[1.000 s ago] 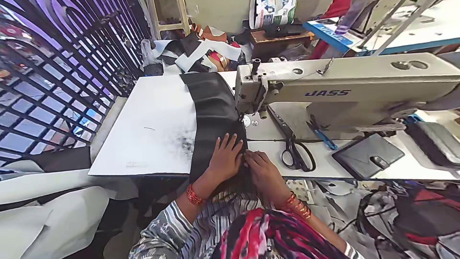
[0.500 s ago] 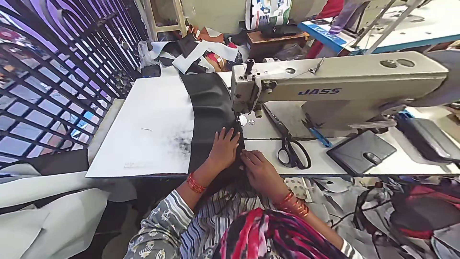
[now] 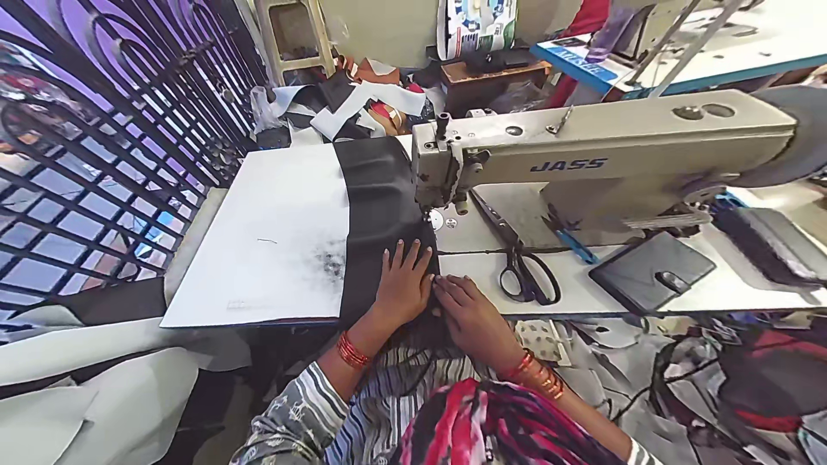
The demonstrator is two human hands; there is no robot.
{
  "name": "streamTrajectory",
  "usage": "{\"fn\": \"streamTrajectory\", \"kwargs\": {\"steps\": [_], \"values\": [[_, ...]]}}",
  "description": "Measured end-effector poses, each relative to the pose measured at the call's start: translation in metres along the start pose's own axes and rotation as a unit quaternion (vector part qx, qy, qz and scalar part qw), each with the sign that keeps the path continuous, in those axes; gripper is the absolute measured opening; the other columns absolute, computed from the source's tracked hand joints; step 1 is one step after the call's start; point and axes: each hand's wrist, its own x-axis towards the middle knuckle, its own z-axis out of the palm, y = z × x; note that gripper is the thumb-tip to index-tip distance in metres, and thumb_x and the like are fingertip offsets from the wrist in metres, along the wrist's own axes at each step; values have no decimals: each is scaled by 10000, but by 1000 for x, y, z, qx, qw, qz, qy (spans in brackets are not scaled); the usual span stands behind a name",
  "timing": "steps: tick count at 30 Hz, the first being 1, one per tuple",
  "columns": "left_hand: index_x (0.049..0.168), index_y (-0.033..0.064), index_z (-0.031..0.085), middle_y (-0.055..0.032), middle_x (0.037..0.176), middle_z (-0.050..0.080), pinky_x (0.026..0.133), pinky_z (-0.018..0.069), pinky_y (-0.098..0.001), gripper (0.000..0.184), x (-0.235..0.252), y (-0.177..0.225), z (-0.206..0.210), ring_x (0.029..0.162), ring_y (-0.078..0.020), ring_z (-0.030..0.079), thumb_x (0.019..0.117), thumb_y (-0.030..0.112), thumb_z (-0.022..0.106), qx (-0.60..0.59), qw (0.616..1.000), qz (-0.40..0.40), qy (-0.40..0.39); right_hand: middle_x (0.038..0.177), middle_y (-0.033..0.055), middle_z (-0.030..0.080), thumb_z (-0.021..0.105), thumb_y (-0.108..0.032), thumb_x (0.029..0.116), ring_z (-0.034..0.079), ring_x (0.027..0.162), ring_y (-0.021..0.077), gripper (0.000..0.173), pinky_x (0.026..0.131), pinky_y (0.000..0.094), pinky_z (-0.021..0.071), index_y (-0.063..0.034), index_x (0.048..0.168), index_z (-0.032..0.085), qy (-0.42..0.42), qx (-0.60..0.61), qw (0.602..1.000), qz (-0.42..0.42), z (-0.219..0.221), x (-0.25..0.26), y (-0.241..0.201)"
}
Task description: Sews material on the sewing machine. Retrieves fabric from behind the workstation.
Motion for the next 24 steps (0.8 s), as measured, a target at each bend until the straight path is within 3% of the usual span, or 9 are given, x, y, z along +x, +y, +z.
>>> {"fn": "streamTrajectory", "kwargs": {"steps": [6, 11, 16, 21, 24], "values": [[1596, 168, 383, -161, 1672, 290, 1223, 106, -673, 546, 17, -2, -7, 1557, -429, 190, 1091, 375, 374, -1, 1000, -14, -9, 1286, 180, 696, 553, -239, 946, 656, 1201, 420, 384, 1006, 615, 501, 2, 1189, 728, -10, 8, 1000, 4, -2, -3, -1], [1504, 109, 527, -232, 1531, 477, 1215, 202, -643, 487, 23, -3, -6, 1472, -456, 366, 1095, 343, 402, -16, 999, 0, 41, 1294, 180, 692, 531, -329, 956, 652, 1205, 421, 459, 1006, 624, 492, 0, 1212, 722, -16, 5, 1000, 2, -3, -5, -3], [1569, 95, 417, -214, 1660, 284, 1256, 134, -580, 517, 8, 6, -17, 1559, -415, 196, 1093, 295, 399, -42, 998, -11, -44, 1323, 178, 676, 514, -347, 967, 639, 1227, 412, 479, 1024, 614, 482, 3, 1231, 707, -20, -1, 1000, -2, -3, -6, -2], [1561, 87, 430, -188, 1660, 303, 1257, 174, -540, 513, -18, 7, -5, 1556, -411, 206, 1062, 202, 414, -58, 998, 15, -26, 1329, 179, 671, 586, -261, 899, 632, 1228, 429, 452, 1025, 632, 474, -7, 1256, 698, -32, 11, 999, 6, -4, -6, -4], [1533, 75, 477, -207, 1631, 357, 1240, 205, -587, 494, -18, 1, 6, 1531, -437, 270, 1059, 203, 420, -53, 997, 37, 34, 1323, 175, 675, 582, -283, 920, 632, 1227, 428, 450, 1020, 640, 474, -11, 1259, 698, -33, 12, 999, 6, -5, -6, -4]]}}
